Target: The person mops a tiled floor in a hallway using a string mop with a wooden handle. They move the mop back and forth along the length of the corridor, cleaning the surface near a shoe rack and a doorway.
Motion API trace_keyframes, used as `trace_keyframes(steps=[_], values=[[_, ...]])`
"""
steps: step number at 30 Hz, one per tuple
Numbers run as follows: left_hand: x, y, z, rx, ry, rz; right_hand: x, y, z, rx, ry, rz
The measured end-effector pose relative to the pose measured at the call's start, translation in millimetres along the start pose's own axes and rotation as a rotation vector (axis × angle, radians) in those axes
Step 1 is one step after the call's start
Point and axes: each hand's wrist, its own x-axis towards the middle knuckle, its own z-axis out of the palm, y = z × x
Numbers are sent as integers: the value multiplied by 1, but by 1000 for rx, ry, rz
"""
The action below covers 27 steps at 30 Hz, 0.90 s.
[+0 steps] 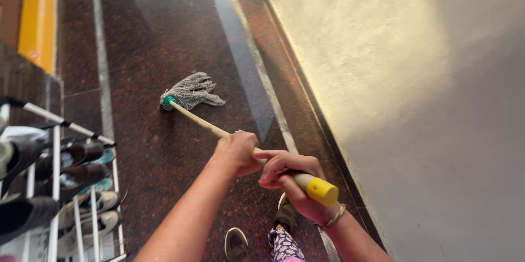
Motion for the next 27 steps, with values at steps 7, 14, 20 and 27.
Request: trace_keyframes(steps=[7,14,20,27], values=[[-89,-103,15,-163,332,-120,26,-8,102,-185,-289,-197],[-99,-61,33,-389,641,-137,27,-46,75,-296,-484,-197],[-76,29,45,-496,830,72,-7,-79,-2,-376,-512,-242],[-68,171,103,-563,633,284,-124,-123,-97,-399,-474,-102]])
